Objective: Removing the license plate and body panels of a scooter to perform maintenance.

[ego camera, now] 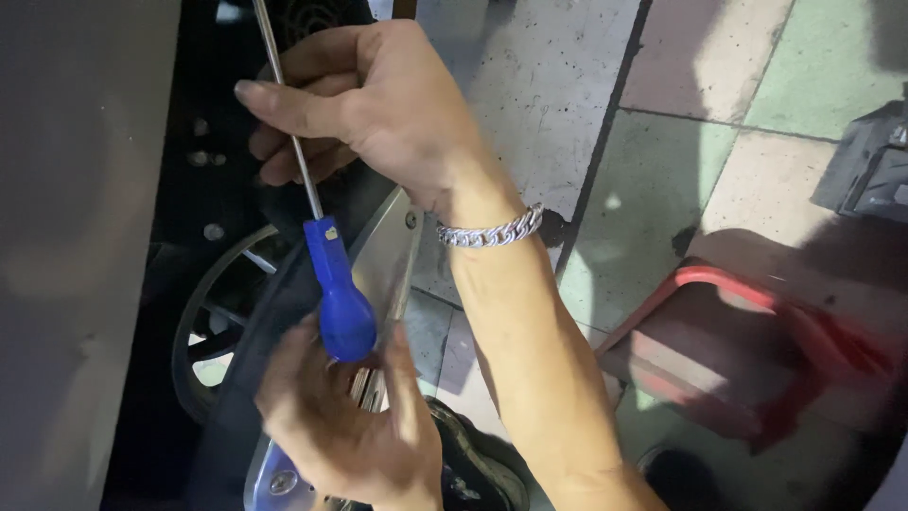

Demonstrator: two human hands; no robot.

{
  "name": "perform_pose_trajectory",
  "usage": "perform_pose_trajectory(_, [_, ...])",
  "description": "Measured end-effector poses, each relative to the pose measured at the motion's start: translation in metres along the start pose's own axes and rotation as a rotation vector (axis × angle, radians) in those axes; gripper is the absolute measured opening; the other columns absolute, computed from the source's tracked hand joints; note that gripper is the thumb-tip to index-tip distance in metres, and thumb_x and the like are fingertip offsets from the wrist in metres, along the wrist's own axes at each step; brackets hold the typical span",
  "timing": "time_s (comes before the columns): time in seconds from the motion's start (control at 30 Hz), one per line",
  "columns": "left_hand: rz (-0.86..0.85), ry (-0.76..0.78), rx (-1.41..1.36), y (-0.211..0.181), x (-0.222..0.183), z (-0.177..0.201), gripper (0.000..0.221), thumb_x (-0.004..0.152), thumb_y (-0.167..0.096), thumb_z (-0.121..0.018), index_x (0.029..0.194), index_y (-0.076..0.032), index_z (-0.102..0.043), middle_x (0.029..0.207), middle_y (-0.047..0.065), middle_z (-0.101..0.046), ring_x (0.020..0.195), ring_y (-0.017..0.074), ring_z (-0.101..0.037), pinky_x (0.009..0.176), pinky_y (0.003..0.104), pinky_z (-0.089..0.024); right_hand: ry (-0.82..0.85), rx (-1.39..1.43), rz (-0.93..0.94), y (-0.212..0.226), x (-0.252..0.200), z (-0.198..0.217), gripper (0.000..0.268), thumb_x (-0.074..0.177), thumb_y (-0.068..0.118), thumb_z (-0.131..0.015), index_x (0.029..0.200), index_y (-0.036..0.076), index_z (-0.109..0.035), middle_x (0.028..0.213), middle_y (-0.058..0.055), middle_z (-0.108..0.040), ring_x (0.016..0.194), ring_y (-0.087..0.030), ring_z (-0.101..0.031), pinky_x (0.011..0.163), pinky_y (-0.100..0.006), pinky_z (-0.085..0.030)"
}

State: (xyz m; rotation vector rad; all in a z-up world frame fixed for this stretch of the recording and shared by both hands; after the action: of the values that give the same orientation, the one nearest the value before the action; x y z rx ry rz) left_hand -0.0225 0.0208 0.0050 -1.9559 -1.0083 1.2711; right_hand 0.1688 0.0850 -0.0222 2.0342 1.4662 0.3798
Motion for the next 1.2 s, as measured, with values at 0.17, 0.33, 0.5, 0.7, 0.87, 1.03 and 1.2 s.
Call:
perform_pose_trajectory(0.17, [-0.094, -0.028, 0.078, 0.001, -0.002, 0.001, 0.058, 0.103, -0.054, -0.044, 0.125, -0.004, -0.064, 0.091, 0.012, -0.060, 0.060, 0.0194, -0.053, 0.040, 0.026, -0.039, 0.014, 0.004, -0.007, -0.002, 0.000, 0.002, 0.040, 0.067, 0.031, -0.079, 0.091, 0.000, -0.071, 0.079, -0.018, -0.081, 0.060, -0.023, -0.080, 0.053, -0.028, -0.066])
perform_pose_trajectory(0.33, [-0.161, -0.057, 0.130, 0.002, -0.003, 0.002, 0.059, 0.100, -0.055, -0.047, 0.126, -0.005, -0.064, 0.101, 0.016, -0.062, 0.067, 0.0234, -0.057, 0.043, 0.027, -0.041, 0.293, 0.074, 0.067, -0.011, -0.002, 0.012, 0.035, 0.087, 0.020, -0.069, 0.111, -0.006, -0.065, 0.099, -0.025, -0.079, 0.085, -0.033, -0.083, 0.074, -0.037, -0.074])
perform_pose_trajectory(0.5, [-0.245, -0.075, 0.190, 0.004, -0.006, 0.003, 0.061, 0.097, -0.057, -0.049, 0.127, -0.006, -0.064, 0.112, 0.020, -0.063, 0.075, 0.0275, -0.061, 0.046, 0.029, -0.043, 0.194, -0.018, 0.077, -0.010, -0.002, 0.011, 0.035, 0.079, 0.023, -0.076, 0.100, -0.003, -0.069, 0.087, -0.021, -0.081, 0.074, -0.029, -0.084, 0.062, -0.031, -0.072])
perform_pose_trajectory(0.7, [-0.539, -0.131, 0.558, 0.014, -0.008, -0.008, 0.063, 0.081, -0.021, -0.073, 0.135, -0.004, -0.047, 0.115, 0.020, -0.059, 0.084, 0.0236, -0.062, 0.053, 0.029, -0.044, 0.014, -0.162, 0.038, -0.009, -0.001, 0.008, 0.037, 0.064, 0.037, -0.084, 0.083, 0.008, -0.070, 0.070, -0.003, -0.076, 0.061, -0.009, -0.073, 0.050, -0.019, -0.057])
perform_pose_trajectory(0.87, [-0.354, -0.158, 0.358, 0.011, 0.005, 0.001, 0.056, 0.099, -0.042, -0.050, 0.120, 0.008, -0.064, 0.083, 0.026, -0.069, 0.056, 0.0274, -0.063, 0.044, 0.030, -0.044, -0.125, -0.123, 0.236, -0.012, 0.011, 0.009, 0.044, 0.080, 0.040, -0.070, 0.112, 0.011, -0.067, 0.104, -0.007, -0.080, 0.088, -0.020, -0.083, 0.076, -0.033, -0.075])
perform_pose_trajectory(1.03, [-0.205, -0.175, 0.269, 0.005, 0.006, -0.023, 0.053, 0.099, -0.045, -0.049, 0.123, 0.001, -0.061, 0.076, 0.023, -0.061, 0.050, 0.0235, -0.054, 0.039, 0.027, -0.036, -0.154, 0.051, 0.326, -0.034, 0.056, 0.017, 0.035, 0.085, 0.034, -0.068, 0.107, 0.007, -0.068, 0.099, -0.012, -0.079, 0.084, -0.026, -0.082, 0.073, -0.039, -0.074])
perform_pose_trajectory(1.2, [-0.207, -0.198, 0.307, 0.008, 0.006, -0.020, 0.052, 0.103, -0.041, -0.045, 0.107, 0.008, -0.061, 0.074, 0.024, -0.059, 0.047, 0.0235, -0.049, 0.040, 0.029, -0.034, -0.200, 0.258, 0.466, -0.049, 0.095, 0.018, 0.026, 0.091, 0.025, -0.064, 0.101, 0.002, -0.069, 0.092, -0.019, -0.079, 0.079, -0.034, -0.081, 0.068, -0.046, -0.072])
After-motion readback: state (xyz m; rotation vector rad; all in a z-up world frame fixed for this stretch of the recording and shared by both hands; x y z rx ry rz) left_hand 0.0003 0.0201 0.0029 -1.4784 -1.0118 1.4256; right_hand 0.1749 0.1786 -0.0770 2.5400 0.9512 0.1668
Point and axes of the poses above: each hand's wrist, its own x-axis towards the middle knuckle, its own z-axis out of the back of the hand, y = z × x, the point moved 1 cm from there along x, towards the middle knuckle
